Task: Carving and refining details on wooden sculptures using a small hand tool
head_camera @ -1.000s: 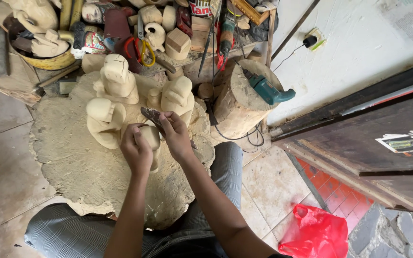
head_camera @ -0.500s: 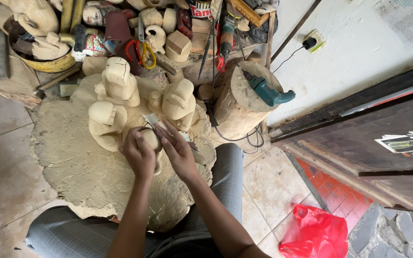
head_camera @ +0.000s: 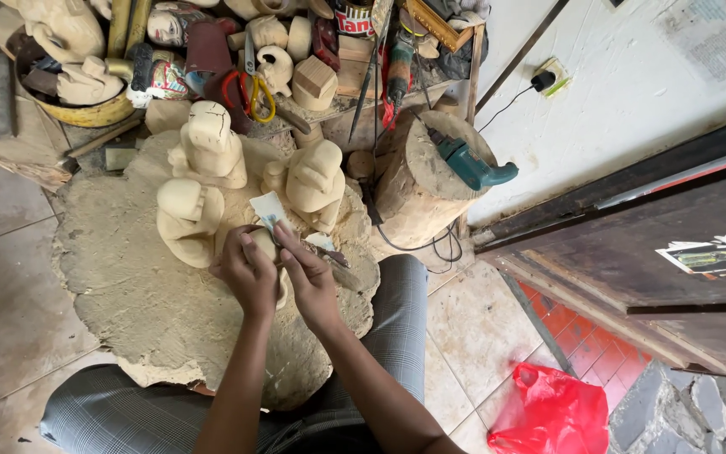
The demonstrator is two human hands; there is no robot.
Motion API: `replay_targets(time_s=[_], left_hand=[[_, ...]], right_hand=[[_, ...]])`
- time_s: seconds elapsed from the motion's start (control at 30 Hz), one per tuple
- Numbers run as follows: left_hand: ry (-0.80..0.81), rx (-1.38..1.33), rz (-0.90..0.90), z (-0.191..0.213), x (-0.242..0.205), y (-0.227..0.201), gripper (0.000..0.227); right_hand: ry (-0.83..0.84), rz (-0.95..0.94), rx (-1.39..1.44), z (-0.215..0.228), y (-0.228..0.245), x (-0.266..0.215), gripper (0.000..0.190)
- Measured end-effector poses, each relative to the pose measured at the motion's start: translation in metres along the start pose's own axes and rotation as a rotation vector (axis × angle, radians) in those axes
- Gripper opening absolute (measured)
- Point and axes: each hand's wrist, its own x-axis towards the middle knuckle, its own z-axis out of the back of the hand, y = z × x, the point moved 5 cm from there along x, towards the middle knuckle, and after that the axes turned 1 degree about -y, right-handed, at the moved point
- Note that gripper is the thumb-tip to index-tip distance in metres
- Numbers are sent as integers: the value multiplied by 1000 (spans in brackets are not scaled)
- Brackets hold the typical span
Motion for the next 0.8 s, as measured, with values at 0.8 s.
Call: replay_targets(time_s=[0.8], left_hand=[[27, -153, -94, 3, 1, -17, 33]], right_hand=[[198, 8, -180, 1, -17, 36, 36]])
